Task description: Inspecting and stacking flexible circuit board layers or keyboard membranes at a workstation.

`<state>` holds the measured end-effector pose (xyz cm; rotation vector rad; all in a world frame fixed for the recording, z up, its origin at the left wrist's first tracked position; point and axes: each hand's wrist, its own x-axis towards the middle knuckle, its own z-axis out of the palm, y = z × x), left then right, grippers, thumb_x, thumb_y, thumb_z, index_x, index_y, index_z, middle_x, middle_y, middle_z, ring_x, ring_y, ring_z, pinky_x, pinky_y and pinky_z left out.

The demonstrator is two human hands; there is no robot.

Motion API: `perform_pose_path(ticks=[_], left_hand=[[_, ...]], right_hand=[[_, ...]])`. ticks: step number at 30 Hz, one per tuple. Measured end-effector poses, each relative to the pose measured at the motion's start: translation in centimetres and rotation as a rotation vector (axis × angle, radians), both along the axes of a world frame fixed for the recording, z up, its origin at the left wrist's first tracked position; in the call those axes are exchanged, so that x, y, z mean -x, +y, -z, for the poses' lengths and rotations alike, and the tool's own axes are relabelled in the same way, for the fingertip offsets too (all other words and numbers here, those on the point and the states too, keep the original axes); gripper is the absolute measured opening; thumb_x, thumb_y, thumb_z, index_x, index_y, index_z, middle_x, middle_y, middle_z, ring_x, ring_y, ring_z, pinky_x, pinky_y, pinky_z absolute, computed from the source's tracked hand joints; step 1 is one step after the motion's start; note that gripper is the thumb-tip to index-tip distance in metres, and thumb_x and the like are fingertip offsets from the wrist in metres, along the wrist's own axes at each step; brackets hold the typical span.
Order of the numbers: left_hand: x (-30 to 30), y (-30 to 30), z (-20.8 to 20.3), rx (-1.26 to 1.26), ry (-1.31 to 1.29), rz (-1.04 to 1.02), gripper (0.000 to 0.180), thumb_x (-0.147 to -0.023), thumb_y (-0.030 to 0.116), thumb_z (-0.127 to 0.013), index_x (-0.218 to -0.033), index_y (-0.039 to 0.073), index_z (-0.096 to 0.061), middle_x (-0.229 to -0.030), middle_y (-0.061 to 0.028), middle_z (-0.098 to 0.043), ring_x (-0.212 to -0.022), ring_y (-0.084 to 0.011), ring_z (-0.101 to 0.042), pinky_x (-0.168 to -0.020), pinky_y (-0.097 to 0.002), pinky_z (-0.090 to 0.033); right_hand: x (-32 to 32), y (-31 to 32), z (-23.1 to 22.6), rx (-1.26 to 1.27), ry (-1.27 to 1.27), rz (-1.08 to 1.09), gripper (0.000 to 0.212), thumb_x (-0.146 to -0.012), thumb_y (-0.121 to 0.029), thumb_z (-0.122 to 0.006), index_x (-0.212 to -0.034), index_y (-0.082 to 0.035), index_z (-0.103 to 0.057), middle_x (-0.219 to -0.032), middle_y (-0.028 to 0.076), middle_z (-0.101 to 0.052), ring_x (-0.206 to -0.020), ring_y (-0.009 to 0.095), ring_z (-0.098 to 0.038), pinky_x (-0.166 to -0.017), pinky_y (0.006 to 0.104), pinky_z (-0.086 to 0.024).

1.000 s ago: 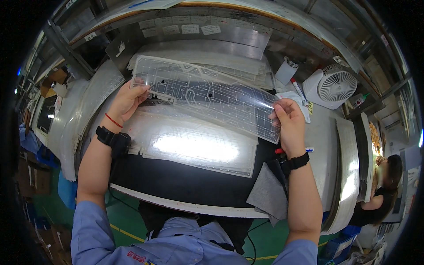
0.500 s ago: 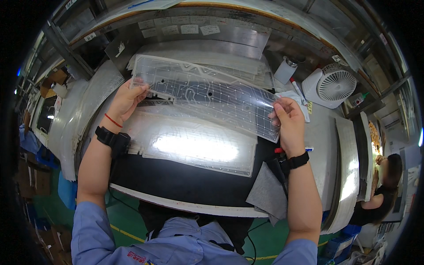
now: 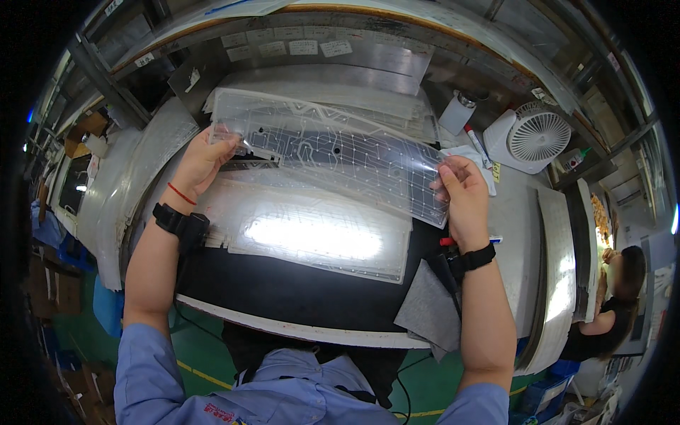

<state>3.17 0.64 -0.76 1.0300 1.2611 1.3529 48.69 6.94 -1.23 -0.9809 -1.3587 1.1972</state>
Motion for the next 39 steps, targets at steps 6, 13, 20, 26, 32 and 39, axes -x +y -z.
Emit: perform_pose_path(ticks=[6, 13, 20, 26, 32, 39], left_hand=[[-0.05, -0.08, -0.01, -0.013, -0.015, -0.002, 0.024, -0.09, 0.009, -0.066, -0.113, 0.004, -0.059, -0.103, -0.0025, -0.065, -0.091, -0.0089, -0.06, -0.083, -0.0227, -0.048], [0.08, -0.04, 0.16, -0.02, -0.044, -0.003, 0.027, -0.089, 0.007, -0.065, -0.115, 0.002, -0.058, -0.104, -0.0045, -0.065, -0.092, -0.0106, -0.059, -0.084, -0.0252, -0.047], [0.26, -0.11, 0.38, -0.028, -0.07, -0.011, 0.025, -0.088, 0.009, -0.069, -0.111, 0.004, -0.06, -0.102, -0.0033, -0.065, -0.091, -0.01, -0.059, -0.083, -0.0246, -0.047], [0.02, -0.12, -0.04, -0.016, -0.059, 0.016, 0.022, -0.09, 0.008, -0.067, -0.11, 0.003, -0.061, -0.102, -0.0038, -0.065, -0.091, -0.0096, -0.059, -0.083, -0.0238, -0.047], [-0.24, -0.18, -0.13, -0.045, -0.073, 0.003, 0.024, -0.09, 0.009, -0.066, -0.113, 0.003, -0.06, -0.104, -0.0039, -0.065, -0.094, -0.0101, -0.059, -0.085, -0.0239, -0.047], [-0.18, -0.11, -0.14, -0.027, -0.057, 0.005, 0.029, -0.089, 0.01, -0.068, -0.115, 0.003, -0.059, -0.106, -0.0035, -0.064, -0.092, -0.01, -0.058, -0.086, -0.0248, -0.045]], right_hand=[[0.17, -0.15, -0.22, 0.008, -0.005, 0.005, 0.019, -0.095, -0.009, -0.059, -0.113, -0.004, -0.058, -0.094, 0.002, -0.064, -0.075, 0.009, -0.062, -0.058, 0.0189, -0.045], [0.16, -0.15, -0.22, 0.01, -0.015, 0.014, 0.019, -0.095, -0.008, -0.059, -0.113, -0.004, -0.058, -0.094, 0.002, -0.064, -0.074, 0.009, -0.062, -0.058, 0.0188, -0.045], [0.19, -0.13, -0.28, 0.008, -0.013, 0.02, 0.019, -0.095, -0.008, -0.059, -0.114, -0.003, -0.058, -0.094, 0.002, -0.064, -0.074, 0.009, -0.062, -0.058, 0.0184, -0.045], [0.15, -0.16, -0.25, 0.01, -0.011, 0.015, 0.02, -0.095, -0.009, -0.059, -0.115, -0.003, -0.058, -0.094, 0.002, -0.063, -0.074, 0.009, -0.062, -0.059, 0.0187, -0.045], [0.17, -0.11, -0.23, 0.014, -0.009, 0.022, 0.021, -0.096, -0.009, -0.059, -0.116, -0.002, -0.057, -0.093, 0.002, -0.063, -0.074, 0.009, -0.062, -0.059, 0.0187, -0.045], [0.14, -0.13, -0.15, 0.012, -0.01, 0.02, 0.022, -0.096, -0.009, -0.059, -0.116, -0.002, -0.057, -0.093, 0.002, -0.063, -0.074, 0.009, -0.062, -0.058, 0.0188, -0.045]])
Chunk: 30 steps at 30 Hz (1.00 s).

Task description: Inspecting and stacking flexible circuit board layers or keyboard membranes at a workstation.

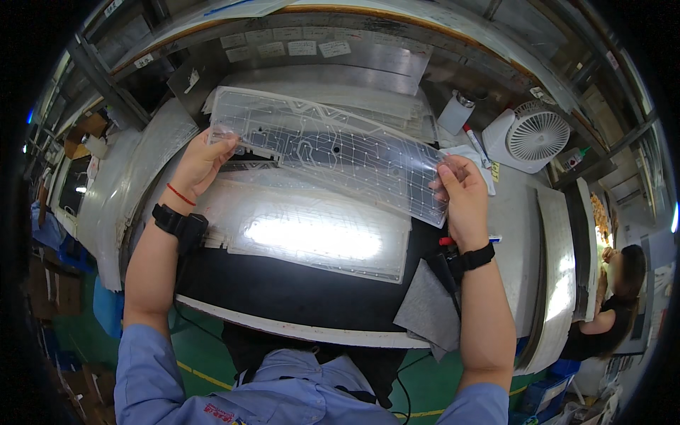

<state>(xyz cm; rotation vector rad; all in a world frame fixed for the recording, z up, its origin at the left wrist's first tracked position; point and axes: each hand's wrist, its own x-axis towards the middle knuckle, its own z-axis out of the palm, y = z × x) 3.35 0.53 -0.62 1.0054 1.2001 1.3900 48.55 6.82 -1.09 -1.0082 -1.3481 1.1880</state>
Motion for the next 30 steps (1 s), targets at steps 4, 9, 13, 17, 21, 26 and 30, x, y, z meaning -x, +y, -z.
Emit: perform_pose_path(ticks=[4, 9, 13, 17, 21, 26, 30], left_hand=[[-0.2, -0.2, -0.1, -0.014, -0.012, -0.005, 0.028, -0.089, 0.009, -0.068, -0.114, 0.002, -0.059, -0.105, -0.0033, -0.064, -0.092, -0.0097, -0.058, -0.086, -0.0247, -0.046], [0.2, -0.1, 0.1, -0.01, -0.01, 0.015, 0.025, -0.09, 0.009, -0.066, -0.113, 0.002, -0.06, -0.105, -0.0033, -0.065, -0.092, -0.0097, -0.058, -0.086, -0.0247, -0.046], [0.1, 0.0, 0.0, -0.003, -0.003, 0.015, 0.023, -0.091, 0.008, -0.064, -0.112, 0.003, -0.06, -0.104, -0.0035, -0.065, -0.092, -0.01, -0.059, -0.085, -0.0246, -0.047], [0.1, -0.1, 0.2, -0.028, -0.029, 0.003, 0.02, -0.092, 0.008, -0.062, -0.112, 0.003, -0.06, -0.102, -0.0035, -0.065, -0.089, -0.0096, -0.059, -0.083, -0.0244, -0.048], [-0.1, 0.0, -0.7, 0.062, -0.153, 0.072, 0.021, -0.094, 0.008, -0.06, -0.114, 0.003, -0.057, -0.101, -0.0027, -0.064, -0.089, -0.0094, -0.06, -0.083, -0.0242, -0.05], [-0.4, -0.2, -0.5, 0.069, -0.003, 0.044, 0.025, -0.093, 0.007, -0.061, -0.117, 0.003, -0.056, -0.103, -0.0041, -0.065, -0.086, -0.0088, -0.059, -0.08, -0.0252, -0.051], [-0.5, -0.2, -0.4, 0.062, 0.017, 0.029, 0.025, -0.091, 0.005, -0.062, -0.115, 0.002, -0.055, -0.102, -0.0053, -0.064, -0.088, -0.01, -0.06, -0.079, -0.0249, -0.053]], right_hand=[[0.0, 0.0, 0.0, 0.001, 0.002, -0.007, 0.022, -0.096, -0.009, -0.059, -0.116, -0.002, -0.057, -0.093, 0.002, -0.063, -0.074, 0.009, -0.062, -0.058, 0.0188, -0.045], [0.0, 0.0, 0.0, -0.004, -0.008, -0.001, 0.021, -0.095, -0.009, -0.059, -0.116, -0.002, -0.057, -0.093, 0.002, -0.063, -0.074, 0.009, -0.062, -0.058, 0.0189, -0.046], [0.0, 0.0, 0.0, -0.001, -0.004, 0.002, 0.021, -0.095, -0.009, -0.059, -0.116, -0.002, -0.057, -0.094, 0.003, -0.064, -0.074, 0.009, -0.062, -0.058, 0.0188, -0.046], [0.2, 0.0, -0.1, 0.008, -0.018, 0.011, 0.021, -0.096, -0.008, -0.058, -0.116, -0.003, -0.057, -0.095, 0.002, -0.064, -0.074, 0.009, -0.061, -0.059, 0.0188, -0.045], [0.0, 0.0, -0.1, 0.02, -0.021, 0.011, 0.02, -0.096, -0.007, -0.057, -0.115, -0.004, -0.058, -0.095, 0.002, -0.064, -0.073, 0.007, -0.059, -0.059, 0.0186, -0.044], [0.1, 0.0, -0.1, 0.022, -0.03, 0.03, 0.018, -0.096, -0.007, -0.057, -0.113, -0.004, -0.058, -0.094, 0.001, -0.064, -0.073, 0.006, -0.056, -0.059, 0.0185, -0.044], [0.0, 0.0, -0.2, 0.016, -0.025, 0.018, 0.019, -0.096, -0.007, -0.057, -0.114, -0.004, -0.058, -0.095, 0.002, -0.064, -0.074, 0.007, -0.058, -0.059, 0.0185, -0.044]])
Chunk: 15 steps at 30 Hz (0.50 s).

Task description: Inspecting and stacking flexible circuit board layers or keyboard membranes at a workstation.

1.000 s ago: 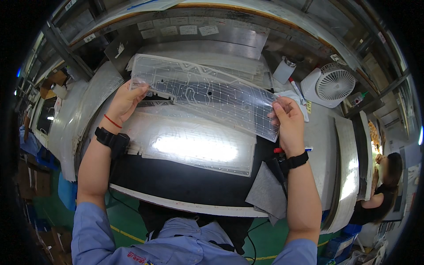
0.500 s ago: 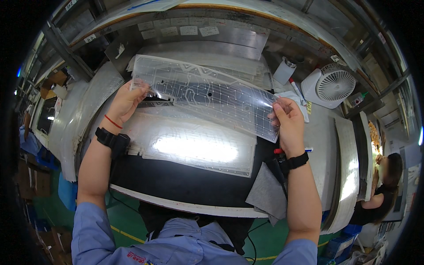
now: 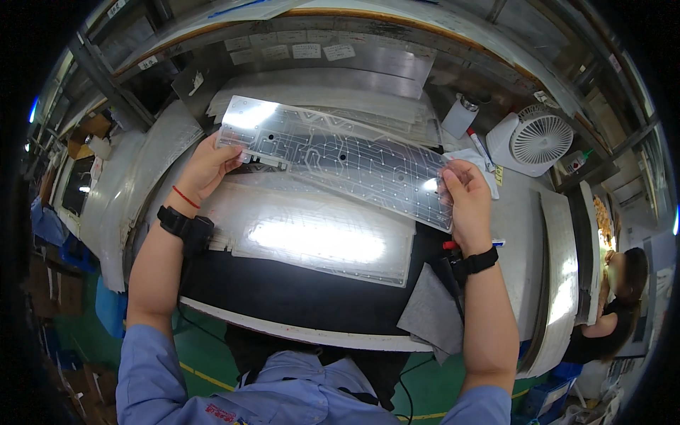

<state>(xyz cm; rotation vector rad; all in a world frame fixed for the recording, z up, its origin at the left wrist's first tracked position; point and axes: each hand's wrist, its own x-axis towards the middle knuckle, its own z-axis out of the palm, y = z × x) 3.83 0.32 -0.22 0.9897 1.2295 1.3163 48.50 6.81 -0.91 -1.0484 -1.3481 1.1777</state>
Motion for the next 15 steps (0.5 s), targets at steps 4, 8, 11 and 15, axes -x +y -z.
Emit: perform_pose_path(ticks=[4, 8, 11, 15], left_hand=[[0.79, 0.1, 0.63, -0.002, 0.016, -0.01, 0.024, -0.09, 0.004, -0.063, -0.113, 0.001, -0.054, -0.1, -0.0065, -0.064, -0.088, -0.0121, -0.062, -0.079, -0.0256, -0.053], [0.68, 0.08, 0.54, -0.018, 0.007, -0.001, 0.024, -0.09, 0.005, -0.063, -0.112, 0.001, -0.054, -0.098, -0.0072, -0.064, -0.086, -0.013, -0.062, -0.079, -0.0256, -0.053], [0.71, 0.06, 0.53, -0.015, 0.017, -0.01, 0.023, -0.09, 0.005, -0.063, -0.111, 0.001, -0.054, -0.097, -0.0066, -0.064, -0.085, -0.0125, -0.062, -0.078, -0.0252, -0.052], [0.38, 0.04, 0.21, -0.012, 0.026, -0.014, 0.022, -0.09, 0.006, -0.063, -0.11, 0.001, -0.054, -0.095, -0.0061, -0.064, -0.084, -0.0117, -0.061, -0.078, -0.0249, -0.052]], right_hand=[[-0.06, 0.05, -0.01, -0.001, 0.01, -0.014, 0.019, -0.096, -0.007, -0.057, -0.114, -0.003, -0.058, -0.096, 0.002, -0.064, -0.074, 0.008, -0.06, -0.057, 0.0186, -0.044], [-0.05, 0.01, 0.01, 0.007, 0.017, -0.005, 0.02, -0.096, -0.007, -0.057, -0.115, -0.003, -0.058, -0.096, 0.002, -0.063, -0.073, 0.009, -0.061, -0.057, 0.0186, -0.045], [0.05, -0.04, -0.03, 0.006, 0.021, -0.003, 0.02, -0.096, -0.007, -0.057, -0.115, -0.003, -0.058, -0.096, 0.002, -0.063, -0.073, 0.009, -0.061, -0.057, 0.0185, -0.045], [-0.09, -0.05, -0.08, 0.0, 0.011, -0.003, 0.02, -0.096, -0.007, -0.057, -0.115, -0.003, -0.058, -0.096, 0.002, -0.063, -0.074, 0.009, -0.061, -0.057, 0.0184, -0.045]])
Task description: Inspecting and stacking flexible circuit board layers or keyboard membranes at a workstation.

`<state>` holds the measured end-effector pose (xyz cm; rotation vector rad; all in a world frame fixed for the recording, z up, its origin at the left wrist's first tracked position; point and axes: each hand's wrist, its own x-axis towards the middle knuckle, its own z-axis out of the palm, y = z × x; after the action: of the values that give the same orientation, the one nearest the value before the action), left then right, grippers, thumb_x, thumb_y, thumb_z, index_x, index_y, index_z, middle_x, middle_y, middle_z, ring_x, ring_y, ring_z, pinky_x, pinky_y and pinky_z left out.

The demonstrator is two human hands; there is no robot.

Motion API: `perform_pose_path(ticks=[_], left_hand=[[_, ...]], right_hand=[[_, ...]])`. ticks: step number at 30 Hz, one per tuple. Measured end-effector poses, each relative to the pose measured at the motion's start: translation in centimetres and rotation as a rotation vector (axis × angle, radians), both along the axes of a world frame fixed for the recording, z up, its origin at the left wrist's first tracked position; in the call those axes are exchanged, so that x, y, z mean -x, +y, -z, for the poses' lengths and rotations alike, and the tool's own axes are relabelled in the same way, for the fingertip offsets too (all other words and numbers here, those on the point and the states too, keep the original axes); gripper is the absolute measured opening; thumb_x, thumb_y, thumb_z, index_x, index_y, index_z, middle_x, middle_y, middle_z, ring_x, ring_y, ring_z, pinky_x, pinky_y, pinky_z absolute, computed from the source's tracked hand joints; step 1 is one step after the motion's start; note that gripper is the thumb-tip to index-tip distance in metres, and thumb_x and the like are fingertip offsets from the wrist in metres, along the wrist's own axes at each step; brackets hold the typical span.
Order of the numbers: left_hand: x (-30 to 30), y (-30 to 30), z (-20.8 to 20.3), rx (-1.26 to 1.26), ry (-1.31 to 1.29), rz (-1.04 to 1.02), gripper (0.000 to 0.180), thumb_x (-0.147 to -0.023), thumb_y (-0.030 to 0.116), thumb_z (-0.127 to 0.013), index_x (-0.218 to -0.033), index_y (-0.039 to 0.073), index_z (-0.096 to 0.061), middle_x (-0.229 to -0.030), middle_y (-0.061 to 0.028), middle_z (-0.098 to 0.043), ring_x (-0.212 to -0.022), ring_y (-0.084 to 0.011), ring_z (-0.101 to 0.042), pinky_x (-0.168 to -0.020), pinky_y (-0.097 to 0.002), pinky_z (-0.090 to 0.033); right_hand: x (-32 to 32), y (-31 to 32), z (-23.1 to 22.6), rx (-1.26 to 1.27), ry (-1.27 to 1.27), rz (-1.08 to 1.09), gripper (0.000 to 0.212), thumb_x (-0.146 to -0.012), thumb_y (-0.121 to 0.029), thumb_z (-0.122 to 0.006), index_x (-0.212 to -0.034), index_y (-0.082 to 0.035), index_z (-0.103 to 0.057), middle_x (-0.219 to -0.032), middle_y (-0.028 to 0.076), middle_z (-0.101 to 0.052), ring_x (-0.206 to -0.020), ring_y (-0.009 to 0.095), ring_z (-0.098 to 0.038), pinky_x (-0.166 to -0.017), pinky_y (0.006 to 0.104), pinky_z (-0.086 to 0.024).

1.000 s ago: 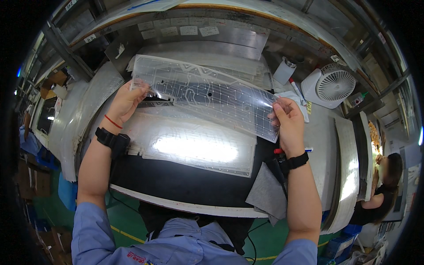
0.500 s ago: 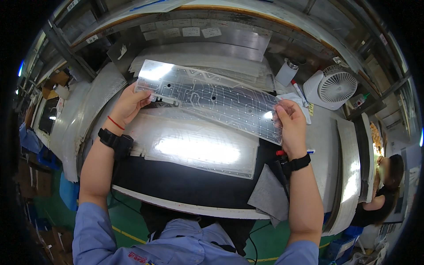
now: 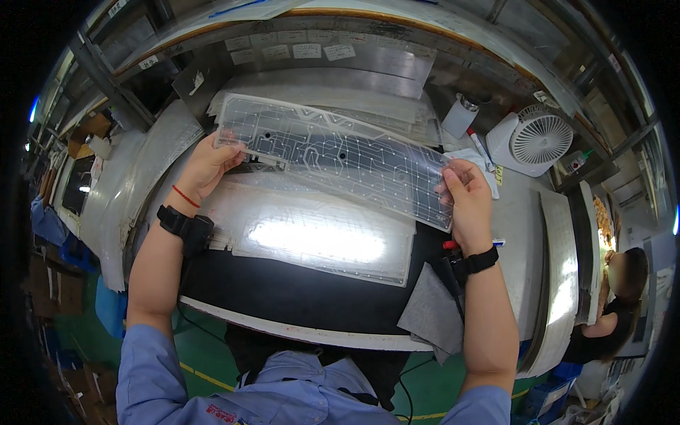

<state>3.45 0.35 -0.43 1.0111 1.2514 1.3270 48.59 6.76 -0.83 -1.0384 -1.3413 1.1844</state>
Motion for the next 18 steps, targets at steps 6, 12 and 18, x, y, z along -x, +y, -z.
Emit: perform_pose_path(ticks=[6, 12, 18], left_hand=[[0.03, -0.04, -0.03, -0.006, -0.059, 0.008, 0.019, -0.09, 0.006, -0.062, -0.108, 0.002, -0.056, -0.095, -0.0045, -0.064, -0.082, -0.0105, -0.06, -0.079, -0.025, -0.051], [-0.13, -0.04, 0.02, -0.016, -0.018, 0.009, 0.019, -0.09, 0.006, -0.063, -0.108, 0.003, -0.058, -0.095, -0.0033, -0.064, -0.082, -0.01, -0.06, -0.079, -0.025, -0.051], [-0.25, -0.11, -0.24, -0.026, 0.015, 0.0, 0.021, -0.089, 0.007, -0.066, -0.108, 0.003, -0.058, -0.094, -0.0032, -0.064, -0.082, -0.01, -0.06, -0.079, -0.0249, -0.051]], right_hand=[[0.1, -0.03, 0.0, -0.005, 0.007, 0.002, 0.02, -0.096, -0.008, -0.057, -0.115, -0.003, -0.058, -0.096, 0.002, -0.063, -0.074, 0.008, -0.061, -0.058, 0.0185, -0.045], [0.1, -0.02, 0.02, -0.017, 0.025, -0.007, 0.02, -0.096, -0.008, -0.058, -0.116, -0.003, -0.058, -0.097, 0.002, -0.064, -0.074, 0.008, -0.061, -0.057, 0.0187, -0.045], [-0.06, 0.05, 0.22, -0.024, 0.033, -0.013, 0.02, -0.096, -0.009, -0.057, -0.116, -0.003, -0.058, -0.097, 0.002, -0.064, -0.074, 0.008, -0.06, -0.057, 0.0182, -0.044]])
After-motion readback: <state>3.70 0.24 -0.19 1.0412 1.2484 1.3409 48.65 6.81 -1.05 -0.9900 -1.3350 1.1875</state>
